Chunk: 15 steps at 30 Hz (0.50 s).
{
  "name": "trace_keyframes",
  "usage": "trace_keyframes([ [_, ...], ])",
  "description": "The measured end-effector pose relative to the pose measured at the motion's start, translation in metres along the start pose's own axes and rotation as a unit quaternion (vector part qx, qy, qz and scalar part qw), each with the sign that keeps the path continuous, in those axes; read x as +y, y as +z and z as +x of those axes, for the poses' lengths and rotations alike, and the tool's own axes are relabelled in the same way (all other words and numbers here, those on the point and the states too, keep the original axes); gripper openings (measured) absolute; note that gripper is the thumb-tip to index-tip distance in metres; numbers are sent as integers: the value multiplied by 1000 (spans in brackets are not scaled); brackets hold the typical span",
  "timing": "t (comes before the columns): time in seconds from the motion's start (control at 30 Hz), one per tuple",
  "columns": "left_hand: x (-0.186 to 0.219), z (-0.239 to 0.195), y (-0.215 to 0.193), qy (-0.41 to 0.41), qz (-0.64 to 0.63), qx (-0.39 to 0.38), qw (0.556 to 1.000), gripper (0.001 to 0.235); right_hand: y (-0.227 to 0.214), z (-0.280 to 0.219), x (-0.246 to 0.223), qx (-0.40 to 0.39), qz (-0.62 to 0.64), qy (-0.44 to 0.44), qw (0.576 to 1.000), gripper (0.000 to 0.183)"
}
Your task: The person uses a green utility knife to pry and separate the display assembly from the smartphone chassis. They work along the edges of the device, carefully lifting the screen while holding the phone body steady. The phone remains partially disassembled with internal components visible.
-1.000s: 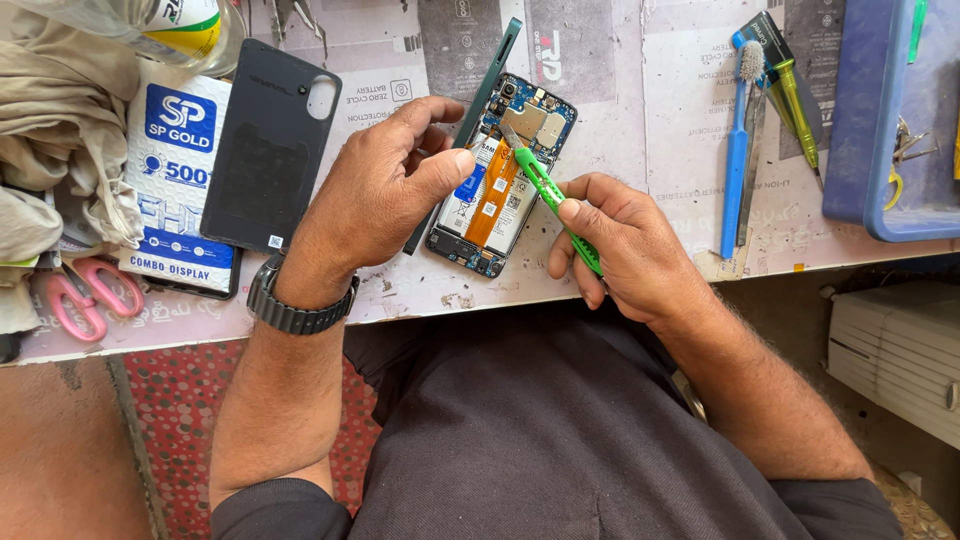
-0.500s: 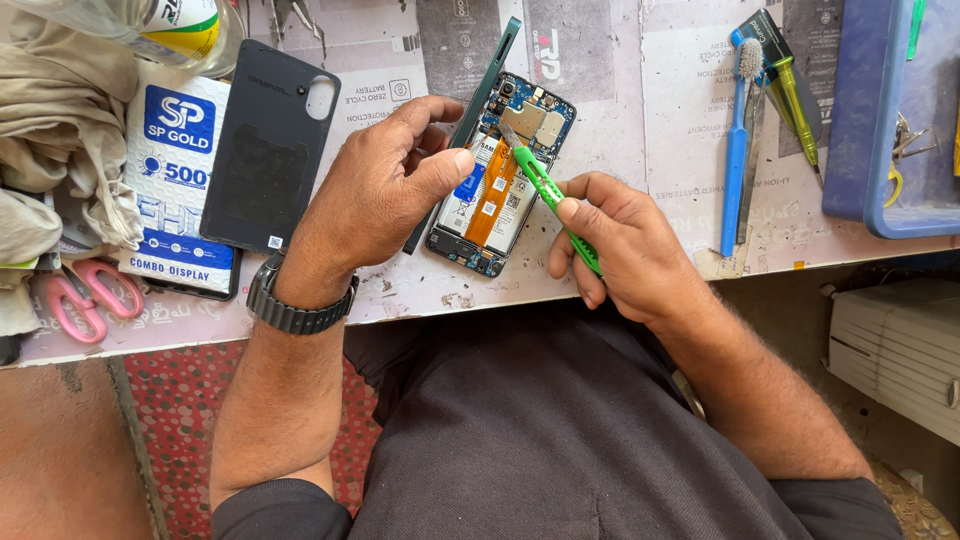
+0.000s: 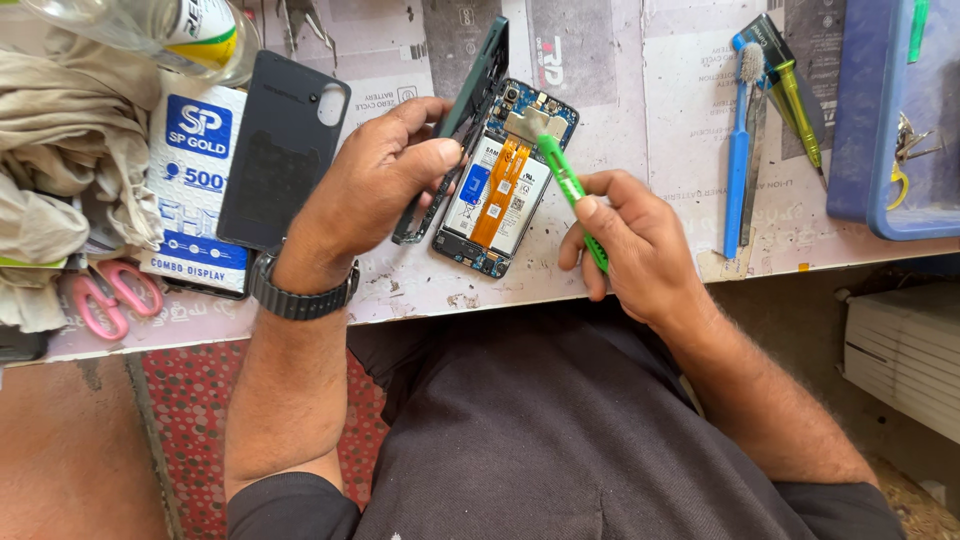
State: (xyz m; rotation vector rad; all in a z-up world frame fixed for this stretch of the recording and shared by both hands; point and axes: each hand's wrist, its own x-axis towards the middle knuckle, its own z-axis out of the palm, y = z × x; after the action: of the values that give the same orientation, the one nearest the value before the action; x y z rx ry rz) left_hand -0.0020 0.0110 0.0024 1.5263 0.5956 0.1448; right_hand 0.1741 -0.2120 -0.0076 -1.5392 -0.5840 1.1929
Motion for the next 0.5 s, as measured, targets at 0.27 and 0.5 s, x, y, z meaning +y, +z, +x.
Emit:
trace_keyframes([
  [0.27, -8, -7, -26, -11, -351, -104, 931, 58, -22, 2, 21, 36, -28, -191, 981, 32],
  [0.5, -1, -21, -27, 18, -440, -168, 882, 63, -28, 0, 30, 33, -2, -211, 977, 32],
])
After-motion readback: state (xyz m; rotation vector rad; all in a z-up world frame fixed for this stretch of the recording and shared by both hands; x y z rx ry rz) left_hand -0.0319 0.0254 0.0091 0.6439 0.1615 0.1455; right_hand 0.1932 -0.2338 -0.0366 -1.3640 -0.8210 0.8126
